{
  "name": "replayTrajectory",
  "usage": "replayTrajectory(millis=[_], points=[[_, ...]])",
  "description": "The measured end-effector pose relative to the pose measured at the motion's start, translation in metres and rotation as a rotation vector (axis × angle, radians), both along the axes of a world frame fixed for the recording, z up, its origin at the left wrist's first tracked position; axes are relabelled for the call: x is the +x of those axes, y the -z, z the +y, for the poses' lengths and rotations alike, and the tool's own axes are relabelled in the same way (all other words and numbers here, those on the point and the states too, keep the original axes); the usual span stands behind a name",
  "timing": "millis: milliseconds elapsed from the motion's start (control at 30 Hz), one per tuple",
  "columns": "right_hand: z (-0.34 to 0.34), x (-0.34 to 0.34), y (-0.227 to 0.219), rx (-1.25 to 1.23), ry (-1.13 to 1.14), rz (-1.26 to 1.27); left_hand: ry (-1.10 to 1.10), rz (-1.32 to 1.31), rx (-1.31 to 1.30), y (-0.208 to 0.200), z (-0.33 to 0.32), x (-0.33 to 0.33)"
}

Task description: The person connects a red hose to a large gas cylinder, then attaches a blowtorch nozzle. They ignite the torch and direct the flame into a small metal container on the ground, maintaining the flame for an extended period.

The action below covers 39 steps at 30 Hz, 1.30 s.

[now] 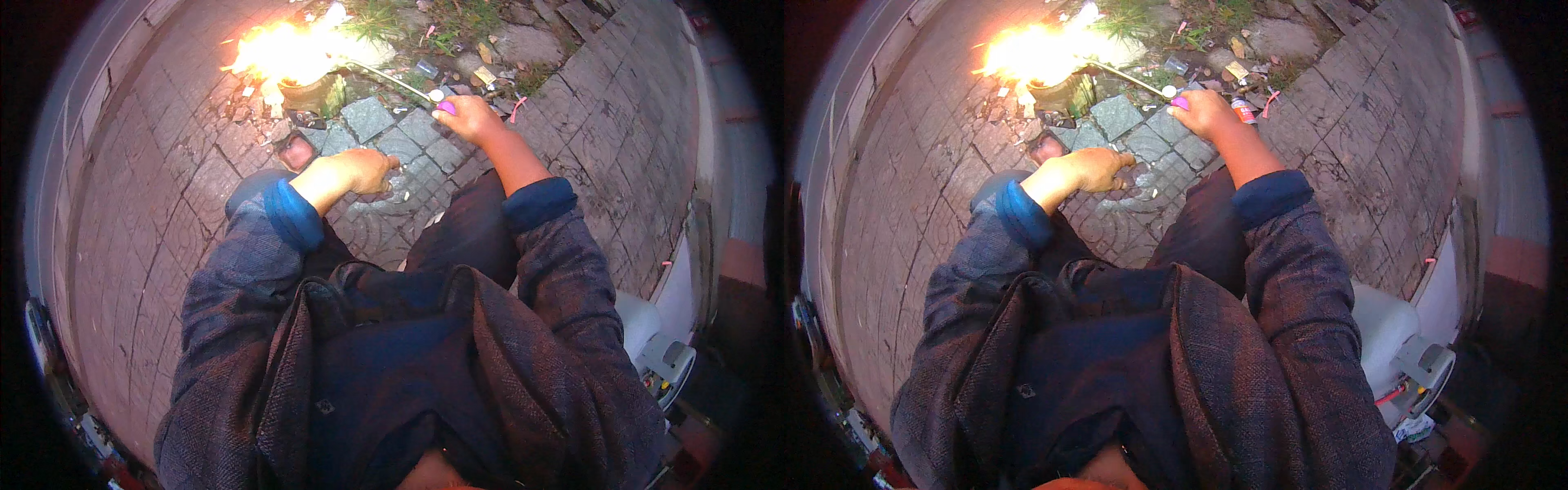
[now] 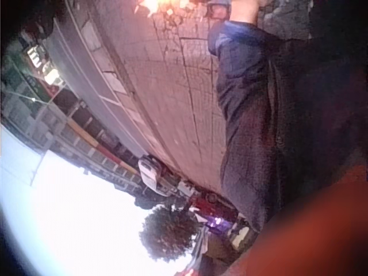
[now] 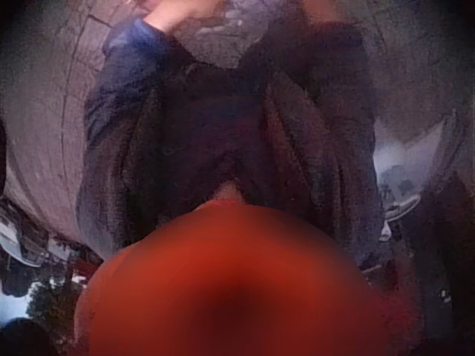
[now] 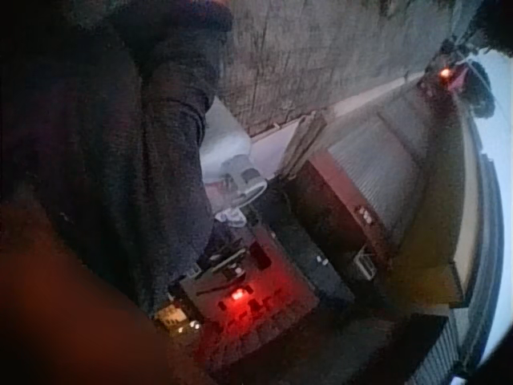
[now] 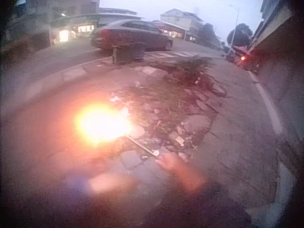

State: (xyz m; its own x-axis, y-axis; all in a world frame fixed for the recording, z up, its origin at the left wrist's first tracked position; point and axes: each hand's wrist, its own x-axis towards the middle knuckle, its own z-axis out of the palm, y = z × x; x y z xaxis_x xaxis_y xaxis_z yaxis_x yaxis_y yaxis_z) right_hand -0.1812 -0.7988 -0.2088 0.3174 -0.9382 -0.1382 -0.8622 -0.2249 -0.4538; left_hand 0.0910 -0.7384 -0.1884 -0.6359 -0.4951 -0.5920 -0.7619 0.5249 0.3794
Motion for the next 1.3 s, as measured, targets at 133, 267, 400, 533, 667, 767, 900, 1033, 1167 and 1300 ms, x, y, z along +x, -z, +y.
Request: replayTrajectory(millis=[133,267,400,533,667,767,900,1033,1167,1300], points=[[0.001,0.001,-0.003,0.041,0.021,0.005,0.013,0.021,0.007,-0.001,-0.001,-0.002],[0.001,0.003,-0.007,0.068,0.045,0.020,0.018,0.020,0.006,-0.001,-0.001,-0.001],[0.004,0.002,-0.010,0.047,0.037,0.004,0.034,0.046,-0.008,0.001,-0.001,-0.001],[0.004,0.000,-0.006,0.022,0.056,-0.002,0.038,0.054,0.002,0.004,-0.002,-0.001],[-0.001,0.002,0.000,-0.014,0.020,0.058,0.016,0.049,-0.004,0.004,-0.001,0.002],[-0.001,0.003,0.001,0.011,0.052,-0.012,-0.014,0.031,0.007,0.004,0.000,0.002],[0.001,0.004,-0.004,0.035,0.055,-0.011,-0.028,0.034,0.016,0.004,0.001,0.002],[0.003,0.005,-0.011,0.027,0.037,0.014,-0.037,0.000,0.034,0.005,0.001,0.001],[0.003,0.006,-0.010,-0.003,0.039,-0.018,-0.027,-0.016,0.042,0.007,-0.001,0.000],[0.003,0.003,-0.006,-0.032,0.054,-0.046,-0.024,0.005,0.041,0.006,0.000,0.002]])
